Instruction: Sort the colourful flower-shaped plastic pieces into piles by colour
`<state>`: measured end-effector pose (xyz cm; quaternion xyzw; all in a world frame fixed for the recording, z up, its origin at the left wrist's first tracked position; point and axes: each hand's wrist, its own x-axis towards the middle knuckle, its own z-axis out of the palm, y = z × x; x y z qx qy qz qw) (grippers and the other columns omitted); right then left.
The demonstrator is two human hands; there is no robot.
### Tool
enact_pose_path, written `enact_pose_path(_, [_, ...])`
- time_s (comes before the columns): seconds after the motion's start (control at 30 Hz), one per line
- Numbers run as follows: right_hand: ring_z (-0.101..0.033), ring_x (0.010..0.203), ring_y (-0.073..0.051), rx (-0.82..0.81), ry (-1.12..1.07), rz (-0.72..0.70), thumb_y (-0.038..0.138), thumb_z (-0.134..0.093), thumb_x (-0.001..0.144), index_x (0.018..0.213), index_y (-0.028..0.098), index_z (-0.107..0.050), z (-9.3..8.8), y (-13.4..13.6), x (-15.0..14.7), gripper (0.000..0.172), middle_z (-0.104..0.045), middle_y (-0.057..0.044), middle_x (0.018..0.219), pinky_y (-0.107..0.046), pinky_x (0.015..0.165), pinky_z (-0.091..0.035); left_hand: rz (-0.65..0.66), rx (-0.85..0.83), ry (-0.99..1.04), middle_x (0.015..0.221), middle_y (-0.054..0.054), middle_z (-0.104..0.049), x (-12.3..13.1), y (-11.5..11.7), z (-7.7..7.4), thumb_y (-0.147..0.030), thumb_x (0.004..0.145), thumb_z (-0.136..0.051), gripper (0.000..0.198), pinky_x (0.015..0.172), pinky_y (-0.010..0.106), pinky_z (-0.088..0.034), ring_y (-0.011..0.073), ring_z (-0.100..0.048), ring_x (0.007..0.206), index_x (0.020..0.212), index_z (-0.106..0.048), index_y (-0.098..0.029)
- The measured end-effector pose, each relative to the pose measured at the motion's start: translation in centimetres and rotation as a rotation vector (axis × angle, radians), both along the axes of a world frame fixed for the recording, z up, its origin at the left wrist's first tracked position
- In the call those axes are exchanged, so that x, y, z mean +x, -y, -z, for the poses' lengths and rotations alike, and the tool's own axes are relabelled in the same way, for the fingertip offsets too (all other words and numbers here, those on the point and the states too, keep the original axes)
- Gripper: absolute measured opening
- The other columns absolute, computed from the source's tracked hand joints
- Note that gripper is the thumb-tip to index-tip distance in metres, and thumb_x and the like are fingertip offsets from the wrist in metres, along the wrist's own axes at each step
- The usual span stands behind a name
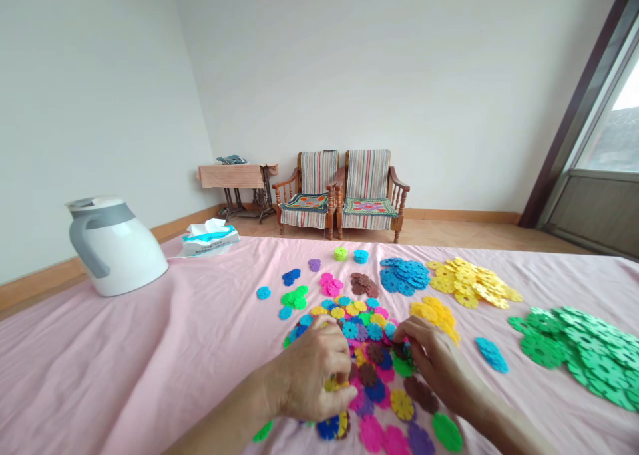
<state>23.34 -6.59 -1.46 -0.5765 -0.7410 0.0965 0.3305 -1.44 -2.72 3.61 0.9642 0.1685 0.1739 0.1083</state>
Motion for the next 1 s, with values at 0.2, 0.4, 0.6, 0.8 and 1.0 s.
enact_pose_path(0.2, [-0.058,0.09,-0.02,0.05,-0.061,0.086,0.027,-0.041,0.086,0.092,0.023,-0.064,0.3,-0.3,-0.9,0.024,-0.063,-0.005,0.094,-0.034,0.082,-0.045,-0.292,0.046,0.187,0.069,0.002,-0.063,-0.9,-2.2,0.2,-0.019,0.083,-0.05,0.018,0.076,0.032,-0.041,0.0169,-0.057,0.073,0.068,-0.06,-0.019])
enact_pose_path(0.4, [-0.057,0.093,-0.022,0.063,0.013,0.123,0.029,-0.051,0.082,0.106,0.022,-0.064,1.2,-0.5,-1.4,0.028,-0.063,-0.007,0.102,-0.036,0.084,-0.043,-0.643,-0.061,0.516,0.074,0.002,-0.067,-2.6,-5.4,1.9,-0.024,0.082,-0.051,0.016,0.072,0.026,-0.047,0.0173,-0.063,0.075,0.071,-0.062,-0.018])
enact_pose_path(0.6, [-0.06,0.083,-0.02,0.014,0.039,0.101,0.032,-0.04,0.089,0.089,0.024,-0.068,1.3,-0.5,-1.1,0.029,-0.065,-0.004,0.088,-0.034,0.078,-0.042,-0.808,-0.18,0.709,0.07,0.001,-0.068,-4.0,-6.9,1.7,-0.034,0.08,-0.053,0.024,0.068,0.024,-0.049,0.0174,-0.064,0.07,0.071,-0.064,-0.016])
enact_pose_path(0.8, [-0.056,0.084,-0.023,-0.006,0.134,0.169,0.036,-0.05,0.084,0.087,0.023,-0.063,0.7,-0.1,-1.0,0.018,-0.063,-0.004,0.087,-0.036,0.076,-0.038,-0.756,-0.205,0.681,0.07,0.002,-0.068,-3.4,-6.4,1.9,-0.032,0.081,-0.053,0.022,0.068,0.024,-0.048,0.0168,-0.063,0.07,0.071,-0.063,-0.015])
enact_pose_path(1.0, [-0.053,0.079,-0.021,-0.015,0.15,0.163,0.032,-0.055,0.078,0.08,0.023,-0.056,0.6,0.3,-1.0,0.01,-0.06,-0.002,0.082,-0.034,0.072,-0.036,-0.47,-0.083,0.401,0.073,0.002,-0.065,-1.3,-4.0,2.3,-0.019,0.084,-0.05,0.016,0.071,0.026,-0.045,0.0154,-0.06,0.074,0.073,-0.062,-0.017])
